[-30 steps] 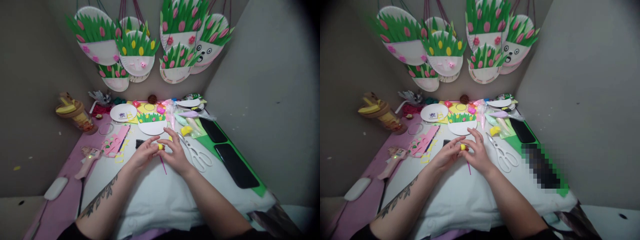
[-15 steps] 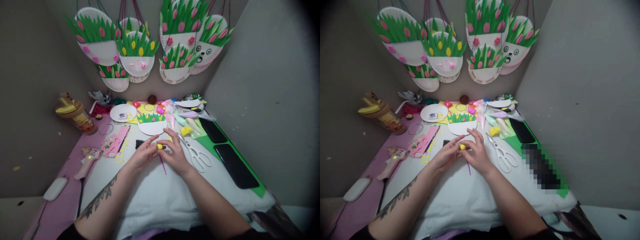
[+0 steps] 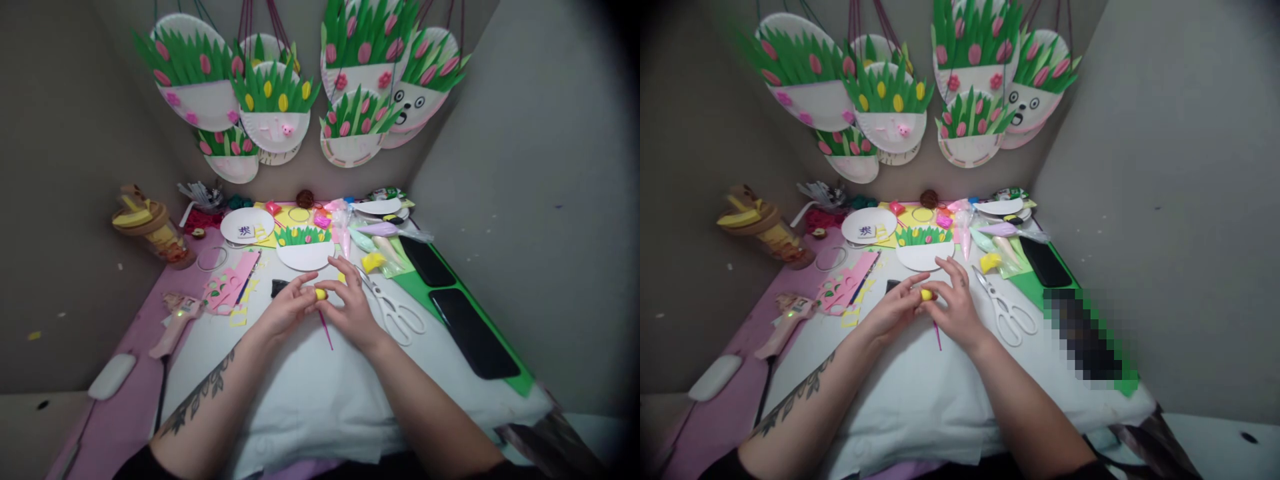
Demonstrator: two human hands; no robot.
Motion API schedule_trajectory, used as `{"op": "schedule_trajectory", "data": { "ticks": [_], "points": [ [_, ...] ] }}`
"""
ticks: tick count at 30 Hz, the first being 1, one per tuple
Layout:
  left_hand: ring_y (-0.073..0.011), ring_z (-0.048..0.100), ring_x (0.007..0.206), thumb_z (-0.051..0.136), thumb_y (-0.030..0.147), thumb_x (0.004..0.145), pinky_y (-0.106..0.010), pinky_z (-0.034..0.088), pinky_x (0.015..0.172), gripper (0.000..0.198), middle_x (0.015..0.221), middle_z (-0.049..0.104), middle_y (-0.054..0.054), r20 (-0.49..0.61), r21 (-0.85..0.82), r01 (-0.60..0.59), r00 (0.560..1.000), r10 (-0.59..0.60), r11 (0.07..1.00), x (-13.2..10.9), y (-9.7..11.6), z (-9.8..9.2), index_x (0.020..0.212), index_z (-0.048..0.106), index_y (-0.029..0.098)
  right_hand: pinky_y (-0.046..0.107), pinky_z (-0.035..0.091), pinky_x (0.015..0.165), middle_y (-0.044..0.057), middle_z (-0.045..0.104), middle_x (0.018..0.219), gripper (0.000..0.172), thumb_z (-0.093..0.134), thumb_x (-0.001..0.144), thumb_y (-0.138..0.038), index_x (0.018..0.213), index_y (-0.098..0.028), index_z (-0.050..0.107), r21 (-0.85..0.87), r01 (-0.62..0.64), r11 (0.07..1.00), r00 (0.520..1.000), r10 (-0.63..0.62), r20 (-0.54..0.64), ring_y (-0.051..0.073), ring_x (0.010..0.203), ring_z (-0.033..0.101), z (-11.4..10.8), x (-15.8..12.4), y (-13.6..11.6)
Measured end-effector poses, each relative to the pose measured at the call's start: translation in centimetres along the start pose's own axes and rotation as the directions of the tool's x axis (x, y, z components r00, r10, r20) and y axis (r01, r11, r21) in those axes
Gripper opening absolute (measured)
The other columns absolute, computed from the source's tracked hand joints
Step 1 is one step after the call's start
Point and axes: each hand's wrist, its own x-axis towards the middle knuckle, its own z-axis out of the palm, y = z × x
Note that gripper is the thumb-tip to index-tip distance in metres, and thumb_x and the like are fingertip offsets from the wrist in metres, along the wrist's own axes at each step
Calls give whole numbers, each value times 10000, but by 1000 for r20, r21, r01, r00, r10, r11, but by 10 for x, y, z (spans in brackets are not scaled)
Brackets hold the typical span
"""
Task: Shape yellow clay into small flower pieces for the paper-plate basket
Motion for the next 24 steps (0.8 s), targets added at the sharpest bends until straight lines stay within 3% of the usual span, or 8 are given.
{"op": "schedule_trajectory", "data": {
  "ticks": [7,13,18,24],
  "points": [
    [-122,616,831,696,212,768,-250,438,757,503,912,640,-50,-23,-18,12,1000,-13,1000,-1,3,2,1227,494,162,522,284,1094,96,396,1400,173,609,807,-206,977,-233,624,-10,-11,1000,1000,11,10,289,1363,282,1,-1,3],
    [-116,611,787,730,186,729,-232,432,720,542,772,616,-2,-13,1,-2,1000,2,1000,-1,3,1,1217,497,159,533,282,1092,105,393,1401,280,642,786,-239,1065,-241,610,0,4,1000,1000,-4,22,299,1366,274,0,-1,0],
    [-161,631,893,723,227,740,-259,442,758,557,896,654,-60,-2,-13,10,1000,-10,1000,-3,4,3,1235,476,158,525,270,1099,96,419,1385,162,655,779,-255,937,-234,623,24,-26,999,1000,26,6,293,1362,288,0,0,-1],
    [-149,635,812,754,235,702,-283,447,768,584,807,646,-19,-32,57,17,999,-15,998,-4,7,5,1219,490,173,530,257,1101,97,389,1423,272,655,776,-308,1038,-234,635,58,-25,998,998,21,66,304,1379,247,-1,0,-1]
  ]
}}
